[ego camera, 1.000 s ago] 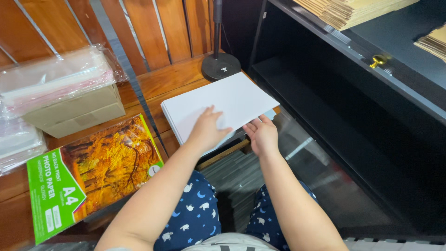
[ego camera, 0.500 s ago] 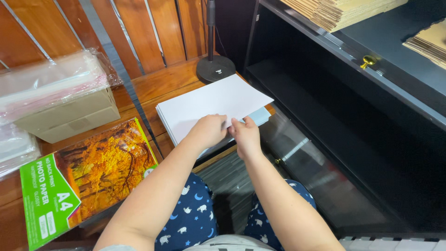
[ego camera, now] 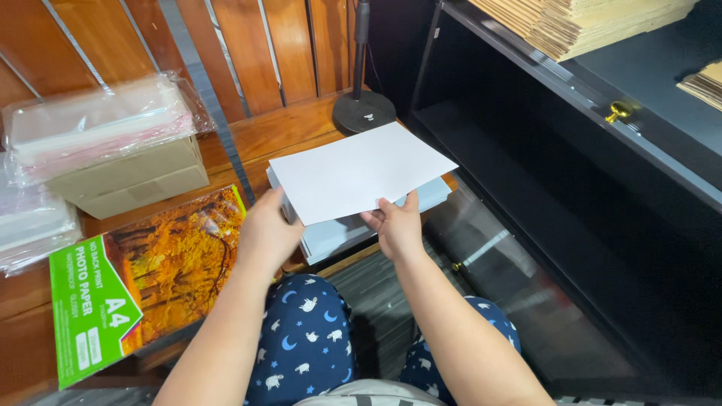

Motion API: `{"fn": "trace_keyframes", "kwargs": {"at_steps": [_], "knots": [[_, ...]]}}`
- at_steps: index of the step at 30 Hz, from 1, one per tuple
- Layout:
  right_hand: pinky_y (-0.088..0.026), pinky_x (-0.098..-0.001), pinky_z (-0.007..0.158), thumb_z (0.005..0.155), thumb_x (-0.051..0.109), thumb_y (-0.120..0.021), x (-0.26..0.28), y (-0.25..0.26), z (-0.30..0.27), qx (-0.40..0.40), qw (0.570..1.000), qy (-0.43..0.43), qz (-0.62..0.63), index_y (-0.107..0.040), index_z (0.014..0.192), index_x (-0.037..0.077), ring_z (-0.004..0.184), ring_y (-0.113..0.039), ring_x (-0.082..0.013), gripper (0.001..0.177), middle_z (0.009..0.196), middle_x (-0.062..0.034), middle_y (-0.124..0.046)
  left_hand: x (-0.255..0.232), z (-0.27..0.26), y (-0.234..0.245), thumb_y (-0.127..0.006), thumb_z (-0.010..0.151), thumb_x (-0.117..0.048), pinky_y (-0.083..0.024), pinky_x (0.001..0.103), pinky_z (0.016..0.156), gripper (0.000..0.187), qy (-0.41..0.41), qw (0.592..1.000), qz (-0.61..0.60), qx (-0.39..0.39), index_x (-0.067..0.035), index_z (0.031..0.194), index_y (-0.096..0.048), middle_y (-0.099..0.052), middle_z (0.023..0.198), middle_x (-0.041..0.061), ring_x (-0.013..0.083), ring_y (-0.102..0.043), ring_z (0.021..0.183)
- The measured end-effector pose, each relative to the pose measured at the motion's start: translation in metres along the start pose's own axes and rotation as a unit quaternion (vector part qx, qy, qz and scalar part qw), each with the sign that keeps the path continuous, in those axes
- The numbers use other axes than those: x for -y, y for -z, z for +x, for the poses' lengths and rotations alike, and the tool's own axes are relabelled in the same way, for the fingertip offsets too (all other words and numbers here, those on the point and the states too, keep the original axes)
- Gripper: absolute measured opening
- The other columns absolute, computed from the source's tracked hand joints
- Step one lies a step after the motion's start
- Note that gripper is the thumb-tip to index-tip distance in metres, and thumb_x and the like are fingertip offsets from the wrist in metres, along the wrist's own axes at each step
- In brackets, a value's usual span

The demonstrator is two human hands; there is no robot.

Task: The person sits on the floor and repeatedly picks up stacks of white paper from a small wooden stool, then places them onto a shelf. They also handle brown cardboard sheets, stacking them on the same shelf.

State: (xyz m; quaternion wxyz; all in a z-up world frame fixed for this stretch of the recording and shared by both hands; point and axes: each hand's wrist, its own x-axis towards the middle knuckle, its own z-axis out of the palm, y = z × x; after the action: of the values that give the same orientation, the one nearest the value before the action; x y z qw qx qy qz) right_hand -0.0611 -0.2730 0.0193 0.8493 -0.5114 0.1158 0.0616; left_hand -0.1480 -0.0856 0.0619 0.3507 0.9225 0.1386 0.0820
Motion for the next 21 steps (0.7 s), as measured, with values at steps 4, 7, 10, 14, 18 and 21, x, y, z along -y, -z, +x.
{"fn": "trace_keyframes", "kwargs": {"at_steps": [4,7,10,14,18,21], "knots": [[-0.064,-0.0506,0.091,0.104,-0.002,-0.046,-0.014,0.007,0.005,-0.001,1.0,0.004,0.01,0.0,0.168,0.014,0.104,-0.069,-0.0386,0.08,0.126,-0.0343,-0.052,0.037,0.017,-0.014,-0.061,0.101,-0.013,-0.057,0.048,0.097,0.059,0.119,0.9,-0.419,-0.005,0.01,0.152,-0.042,-0.061,0.134,0.036,0.0419,-0.065,0.121],[-0.065,-0.0498,0.091,0.105,0.0,-0.046,-0.024,0.013,0.015,-0.006,1.0,-0.001,0.012,-0.004,0.167,0.012,0.103,-0.071,-0.0395,0.076,0.125,-0.0348,-0.055,0.069,0.046,-0.041,-0.063,0.101,-0.014,-0.058,0.051,0.095,0.062,0.156,0.844,-0.513,-0.002,0.01,0.153,-0.039,-0.059,0.132,0.034,0.0405,-0.068,0.117],[-0.066,-0.0479,0.091,0.106,0.004,-0.049,-0.035,0.018,0.025,-0.022,1.0,0.007,0.019,-0.007,0.167,0.012,0.103,-0.07,-0.0358,0.074,0.125,-0.0324,-0.056,0.081,0.067,-0.056,-0.066,0.099,-0.017,-0.066,0.035,0.082,0.063,0.176,0.826,-0.536,0.005,0.008,0.151,-0.041,-0.066,0.111,0.014,0.0205,-0.074,0.091],[-0.064,-0.0534,0.092,0.105,0.003,-0.051,-0.031,0.024,0.026,-0.036,0.999,0.016,0.003,-0.007,0.167,0.01,0.104,-0.069,-0.0367,0.076,0.126,-0.0342,-0.057,0.064,0.063,-0.054,-0.071,0.094,-0.008,-0.067,0.042,0.079,0.071,0.166,0.836,-0.522,0.038,0.004,0.156,-0.037,-0.061,0.106,0.014,0.0229,-0.072,0.088],[-0.066,-0.0516,0.088,0.099,-0.006,-0.059,-0.039,0.027,0.024,-0.055,0.998,0.015,-0.008,-0.004,0.167,0.011,0.091,-0.066,-0.027,0.09,0.106,-0.0208,-0.057,0.064,0.064,-0.059,-0.071,0.092,0.0,-0.067,0.043,0.08,0.082,0.179,0.827,-0.53,0.054,-0.001,0.162,-0.028,-0.055,0.103,0.014,0.0224,-0.068,0.084],[-0.066,-0.0511,0.087,0.096,-0.009,-0.061,-0.035,0.019,0.014,-0.055,0.998,0.012,-0.003,-0.004,0.168,0.013,0.089,-0.066,-0.0259,0.094,0.103,-0.0198,-0.058,0.059,0.06,-0.056,-0.069,0.092,0.002,-0.067,0.038,0.08,0.087,0.183,0.82,-0.54,0.058,-0.006,0.165,-0.022,-0.053,0.102,0.012,0.0188,-0.065,0.082]]}}
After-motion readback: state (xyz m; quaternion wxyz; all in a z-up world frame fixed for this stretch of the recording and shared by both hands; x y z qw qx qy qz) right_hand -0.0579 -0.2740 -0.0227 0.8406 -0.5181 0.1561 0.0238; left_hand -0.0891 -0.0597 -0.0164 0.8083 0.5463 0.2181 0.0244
